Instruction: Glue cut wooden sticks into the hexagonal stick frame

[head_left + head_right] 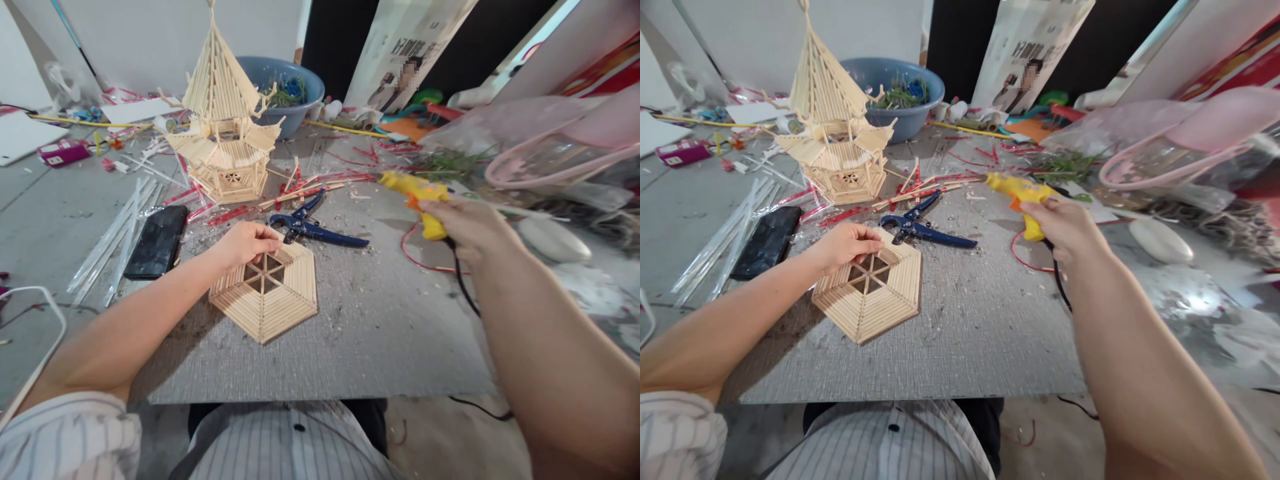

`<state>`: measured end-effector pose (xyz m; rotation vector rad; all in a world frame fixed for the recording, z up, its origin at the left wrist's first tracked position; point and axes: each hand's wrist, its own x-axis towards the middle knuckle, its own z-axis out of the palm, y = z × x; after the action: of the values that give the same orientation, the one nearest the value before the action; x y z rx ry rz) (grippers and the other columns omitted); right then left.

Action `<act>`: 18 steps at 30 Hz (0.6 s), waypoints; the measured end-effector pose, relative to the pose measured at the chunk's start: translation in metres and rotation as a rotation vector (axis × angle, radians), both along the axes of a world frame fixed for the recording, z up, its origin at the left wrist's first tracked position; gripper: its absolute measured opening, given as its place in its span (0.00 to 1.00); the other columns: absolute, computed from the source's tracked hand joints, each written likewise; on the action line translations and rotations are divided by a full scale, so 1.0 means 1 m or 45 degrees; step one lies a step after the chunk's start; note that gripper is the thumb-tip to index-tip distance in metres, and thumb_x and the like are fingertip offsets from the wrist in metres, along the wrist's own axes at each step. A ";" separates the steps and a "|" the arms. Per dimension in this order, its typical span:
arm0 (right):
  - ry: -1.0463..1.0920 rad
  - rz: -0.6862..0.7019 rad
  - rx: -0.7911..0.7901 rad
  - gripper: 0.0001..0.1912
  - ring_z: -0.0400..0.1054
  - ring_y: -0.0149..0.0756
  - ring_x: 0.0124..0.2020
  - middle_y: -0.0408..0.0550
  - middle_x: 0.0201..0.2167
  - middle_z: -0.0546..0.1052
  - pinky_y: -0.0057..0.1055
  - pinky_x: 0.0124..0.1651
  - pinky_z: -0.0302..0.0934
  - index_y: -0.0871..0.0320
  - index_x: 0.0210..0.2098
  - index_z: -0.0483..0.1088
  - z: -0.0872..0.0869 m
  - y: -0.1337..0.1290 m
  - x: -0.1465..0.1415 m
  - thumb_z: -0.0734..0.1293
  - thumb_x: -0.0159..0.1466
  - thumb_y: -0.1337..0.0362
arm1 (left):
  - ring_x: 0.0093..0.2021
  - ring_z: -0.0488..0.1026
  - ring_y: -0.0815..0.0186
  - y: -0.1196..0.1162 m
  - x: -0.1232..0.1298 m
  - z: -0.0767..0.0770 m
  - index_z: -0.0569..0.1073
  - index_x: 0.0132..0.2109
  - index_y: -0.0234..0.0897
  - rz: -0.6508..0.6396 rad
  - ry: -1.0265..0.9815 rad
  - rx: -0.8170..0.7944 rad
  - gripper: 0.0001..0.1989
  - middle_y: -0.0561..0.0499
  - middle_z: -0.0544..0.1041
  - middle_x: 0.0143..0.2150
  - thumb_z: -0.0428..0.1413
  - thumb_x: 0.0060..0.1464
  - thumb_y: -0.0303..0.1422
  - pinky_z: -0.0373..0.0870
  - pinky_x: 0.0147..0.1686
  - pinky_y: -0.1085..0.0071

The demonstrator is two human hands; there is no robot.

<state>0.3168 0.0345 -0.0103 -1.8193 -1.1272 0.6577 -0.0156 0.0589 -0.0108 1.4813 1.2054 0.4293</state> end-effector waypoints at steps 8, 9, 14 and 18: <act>0.604 0.168 0.132 0.08 0.65 0.31 0.23 0.42 0.20 0.70 0.32 0.31 0.63 0.57 0.24 0.67 0.007 0.004 -0.065 0.71 0.48 0.65 | 0.15 0.56 0.80 -0.001 0.000 -0.001 0.69 0.27 0.33 0.024 -0.099 0.001 0.10 0.56 0.69 0.22 0.54 0.56 0.30 0.49 0.17 0.75; 0.591 0.255 0.129 0.07 0.67 0.32 0.24 0.44 0.20 0.71 0.33 0.32 0.63 0.57 0.24 0.68 0.003 0.001 -0.073 0.72 0.48 0.65 | 0.15 0.56 0.80 -0.001 0.000 -0.001 0.69 0.27 0.33 0.044 -0.107 -0.001 0.10 0.56 0.68 0.22 0.54 0.56 0.30 0.48 0.17 0.75; 0.427 0.504 0.196 0.09 0.61 0.26 0.18 0.41 0.26 0.74 0.29 0.23 0.58 0.56 0.30 0.71 -0.020 -0.012 -0.096 0.72 0.50 0.61 | 0.14 0.57 0.80 -0.001 0.001 -0.003 0.69 0.27 0.32 0.187 -0.240 -0.066 0.10 0.57 0.69 0.20 0.55 0.56 0.29 0.48 0.16 0.76; 0.284 0.631 0.247 0.13 0.61 0.28 0.18 0.42 0.24 0.74 0.30 0.21 0.61 0.55 0.30 0.71 -0.034 -0.017 -0.095 0.72 0.49 0.54 | 0.14 0.57 0.80 -0.001 0.002 -0.004 0.70 0.27 0.32 0.275 -0.359 -0.108 0.09 0.57 0.70 0.20 0.55 0.56 0.28 0.48 0.14 0.77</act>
<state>0.2216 0.0171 -0.0440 -1.2715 -1.4448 0.9716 -0.0132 0.0579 -0.0147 1.1770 1.1450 0.6999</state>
